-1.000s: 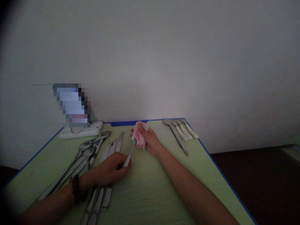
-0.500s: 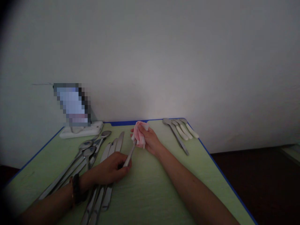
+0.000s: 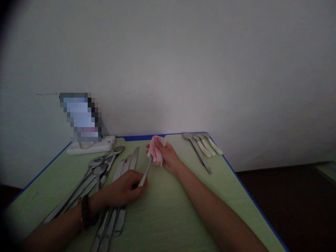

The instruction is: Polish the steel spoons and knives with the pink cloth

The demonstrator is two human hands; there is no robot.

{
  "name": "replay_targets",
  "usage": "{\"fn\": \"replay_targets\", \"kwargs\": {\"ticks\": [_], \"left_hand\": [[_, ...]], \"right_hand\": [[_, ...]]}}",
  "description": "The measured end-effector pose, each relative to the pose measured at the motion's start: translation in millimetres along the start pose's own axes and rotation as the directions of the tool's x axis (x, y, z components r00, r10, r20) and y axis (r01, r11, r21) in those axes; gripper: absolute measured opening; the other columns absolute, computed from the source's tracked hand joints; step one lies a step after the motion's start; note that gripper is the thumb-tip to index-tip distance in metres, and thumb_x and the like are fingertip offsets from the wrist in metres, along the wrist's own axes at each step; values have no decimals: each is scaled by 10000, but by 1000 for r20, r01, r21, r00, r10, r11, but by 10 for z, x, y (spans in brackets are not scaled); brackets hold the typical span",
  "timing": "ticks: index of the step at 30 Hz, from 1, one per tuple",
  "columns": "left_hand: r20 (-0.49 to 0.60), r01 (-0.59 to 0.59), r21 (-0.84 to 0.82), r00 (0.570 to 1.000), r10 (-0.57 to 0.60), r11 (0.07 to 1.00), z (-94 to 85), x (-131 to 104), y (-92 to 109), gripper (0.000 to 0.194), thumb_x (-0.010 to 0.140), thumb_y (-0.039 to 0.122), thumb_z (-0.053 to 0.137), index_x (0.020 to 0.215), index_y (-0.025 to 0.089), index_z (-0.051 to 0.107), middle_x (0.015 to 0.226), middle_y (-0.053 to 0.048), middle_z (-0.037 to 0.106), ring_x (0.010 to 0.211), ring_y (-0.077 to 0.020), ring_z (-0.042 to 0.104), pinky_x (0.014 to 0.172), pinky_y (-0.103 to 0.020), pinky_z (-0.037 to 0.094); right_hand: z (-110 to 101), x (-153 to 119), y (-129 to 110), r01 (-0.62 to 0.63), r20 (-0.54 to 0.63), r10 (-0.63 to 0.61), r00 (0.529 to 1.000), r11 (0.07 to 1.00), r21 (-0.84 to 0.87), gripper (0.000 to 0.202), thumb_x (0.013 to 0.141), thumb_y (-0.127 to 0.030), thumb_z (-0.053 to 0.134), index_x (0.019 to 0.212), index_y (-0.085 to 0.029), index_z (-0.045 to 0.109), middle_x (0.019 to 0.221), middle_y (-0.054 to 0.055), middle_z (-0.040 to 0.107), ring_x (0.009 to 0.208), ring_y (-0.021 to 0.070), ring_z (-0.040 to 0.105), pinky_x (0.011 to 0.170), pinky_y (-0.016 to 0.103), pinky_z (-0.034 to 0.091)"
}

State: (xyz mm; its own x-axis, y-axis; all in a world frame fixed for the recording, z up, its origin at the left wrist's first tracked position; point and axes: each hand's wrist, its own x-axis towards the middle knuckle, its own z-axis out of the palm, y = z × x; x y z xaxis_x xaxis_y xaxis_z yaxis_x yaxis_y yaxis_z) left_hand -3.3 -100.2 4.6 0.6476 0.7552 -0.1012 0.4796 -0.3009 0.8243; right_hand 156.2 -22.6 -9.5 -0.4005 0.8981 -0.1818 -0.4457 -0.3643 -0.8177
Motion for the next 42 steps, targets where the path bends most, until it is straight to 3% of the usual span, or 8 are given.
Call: {"fn": "replay_targets", "kwargs": {"ticks": [22, 42], "left_hand": [[12, 18, 1, 1000, -18, 1000, -5, 3, -10, 127, 698, 177, 422, 574, 172, 390, 520, 64, 352, 490, -72, 335, 455, -175, 246], [2, 2, 20, 1000, -2, 1000, 0, -2, -16, 127, 706, 189, 429, 583, 172, 402, 521, 67, 354, 491, -75, 336, 469, -183, 259]], "right_hand": [[11, 8, 10, 34, -27, -34, 999, 999, 14, 259, 761, -397, 659, 815, -146, 619, 673, 34, 680, 515, 125, 602, 449, 225, 475], [12, -2, -1, 22, -2, -22, 1000, 1000, -22, 295, 780, -427, 632, 830, -136, 639, 581, 29, 652, 494, 125, 587, 450, 220, 464]]}}
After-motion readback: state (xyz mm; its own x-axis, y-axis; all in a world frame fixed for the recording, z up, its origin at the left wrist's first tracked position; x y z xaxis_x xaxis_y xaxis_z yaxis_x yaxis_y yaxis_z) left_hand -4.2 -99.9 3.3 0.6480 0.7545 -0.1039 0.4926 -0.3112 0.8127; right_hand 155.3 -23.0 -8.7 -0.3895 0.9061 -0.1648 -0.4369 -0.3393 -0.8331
